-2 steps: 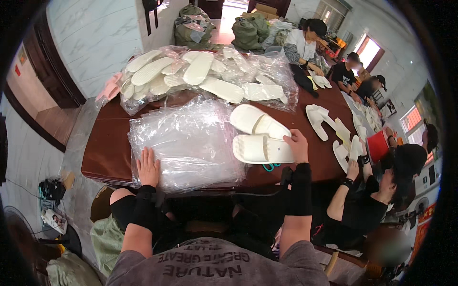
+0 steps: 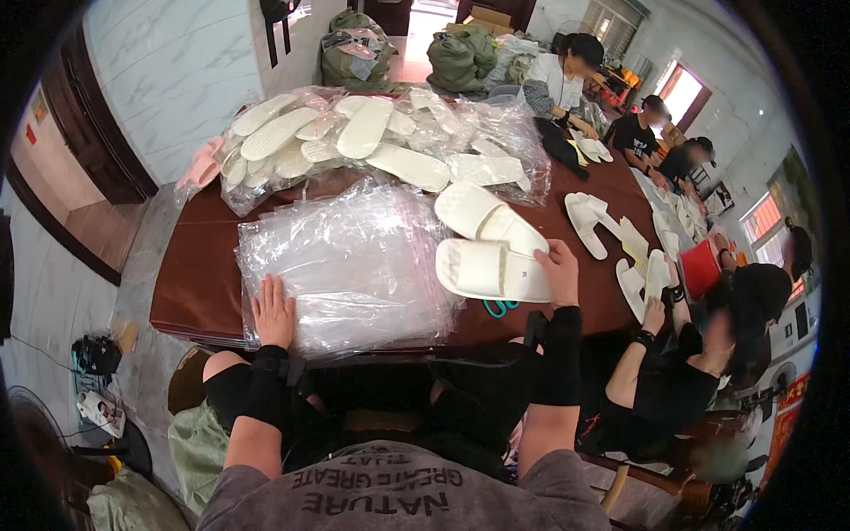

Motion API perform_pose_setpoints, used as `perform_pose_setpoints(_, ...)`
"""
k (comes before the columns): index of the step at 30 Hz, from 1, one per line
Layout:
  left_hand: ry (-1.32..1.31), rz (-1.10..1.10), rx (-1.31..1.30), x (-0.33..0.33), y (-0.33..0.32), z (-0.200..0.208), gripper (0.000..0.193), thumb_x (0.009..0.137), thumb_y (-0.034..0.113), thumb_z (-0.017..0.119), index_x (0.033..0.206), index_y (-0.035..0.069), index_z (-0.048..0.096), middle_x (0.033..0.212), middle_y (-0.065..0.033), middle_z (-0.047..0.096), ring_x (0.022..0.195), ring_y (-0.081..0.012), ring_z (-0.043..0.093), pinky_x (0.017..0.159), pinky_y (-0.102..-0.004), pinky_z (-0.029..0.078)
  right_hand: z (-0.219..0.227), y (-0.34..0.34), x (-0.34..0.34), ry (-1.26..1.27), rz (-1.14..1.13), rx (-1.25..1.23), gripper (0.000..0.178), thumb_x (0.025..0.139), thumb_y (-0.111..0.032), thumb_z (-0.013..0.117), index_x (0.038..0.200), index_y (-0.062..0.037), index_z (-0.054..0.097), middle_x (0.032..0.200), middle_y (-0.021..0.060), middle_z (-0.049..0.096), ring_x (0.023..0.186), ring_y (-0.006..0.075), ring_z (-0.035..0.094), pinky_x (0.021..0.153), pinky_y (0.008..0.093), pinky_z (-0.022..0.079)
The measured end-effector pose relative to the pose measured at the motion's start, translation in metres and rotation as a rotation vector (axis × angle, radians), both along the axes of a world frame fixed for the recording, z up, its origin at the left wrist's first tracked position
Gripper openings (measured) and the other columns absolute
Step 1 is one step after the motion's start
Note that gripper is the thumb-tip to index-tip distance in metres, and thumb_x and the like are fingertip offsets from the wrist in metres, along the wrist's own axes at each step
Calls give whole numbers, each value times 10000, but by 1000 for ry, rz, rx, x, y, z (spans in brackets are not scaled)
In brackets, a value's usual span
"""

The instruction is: Sorting and packing plastic slippers into plastic bags.

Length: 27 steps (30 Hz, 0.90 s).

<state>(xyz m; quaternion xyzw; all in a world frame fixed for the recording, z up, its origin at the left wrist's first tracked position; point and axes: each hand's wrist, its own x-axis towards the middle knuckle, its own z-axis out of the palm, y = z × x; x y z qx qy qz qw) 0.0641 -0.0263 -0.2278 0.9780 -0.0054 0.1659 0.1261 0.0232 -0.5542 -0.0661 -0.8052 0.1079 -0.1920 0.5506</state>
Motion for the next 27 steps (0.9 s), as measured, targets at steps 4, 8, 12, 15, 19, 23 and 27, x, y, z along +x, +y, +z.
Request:
perform_pose_setpoints(4,-6,8,-3,-1,1,-2,576,932,314,497,1446,100,350,1543,-84,270,1428,-242,233,1149,-477,176,20,31,-2,-104,43,171,210,878,-51,629,1070,18,578,930,68,662,776,92,613,682,223,483)
perform_pose_setpoints(8,-25,5,-2,-1,1,-4,575,935,317,489,1449,103,347,1541,-88,271,1427,-243,234,1151,-474,175,24,124,18,-57,315,456,202,881,-19,611,1077,8,572,939,56,661,802,90,620,691,221,493)
perform_pose_setpoints(12,-6,-12,-29,1,-2,-3,582,936,330,495,1451,107,340,1538,-90,274,1428,-248,228,1153,-472,169,-60,181,59,24,241,-106,285,838,-192,690,1054,-26,606,792,130,670,706,205,640,629,332,480)
perform_pose_setpoints(15,11,-25,-24,5,-4,-6,588,935,336,500,1452,109,334,1538,-99,270,1428,-254,226,1152,-479,167,-117,179,66,57,312,-669,249,825,-187,628,1033,-51,617,934,180,615,914,383,583,775,469,465)
perform_pose_setpoints(19,61,-17,-40,2,6,-6,598,929,327,509,1453,105,326,1540,-106,259,1430,-267,219,1143,-503,177,-108,162,49,-111,165,-590,232,810,-127,600,1028,-49,618,1007,177,573,989,376,543,830,460,447)
perform_pose_setpoints(23,98,-38,-134,5,26,-4,588,913,270,545,1439,100,343,1534,-107,267,1428,-285,216,1134,-524,186,-85,102,22,-34,-100,-734,242,843,-102,586,1081,-63,609,1065,185,571,1002,379,540,877,454,443)
perform_pose_setpoints(27,-2,-100,-86,3,5,46,446,866,135,604,1302,114,513,1413,-115,453,1316,-321,399,1075,-495,312,-112,46,-11,369,-155,-867,305,823,-90,602,1127,-73,578,1075,197,553,1024,395,535,871,482,459)
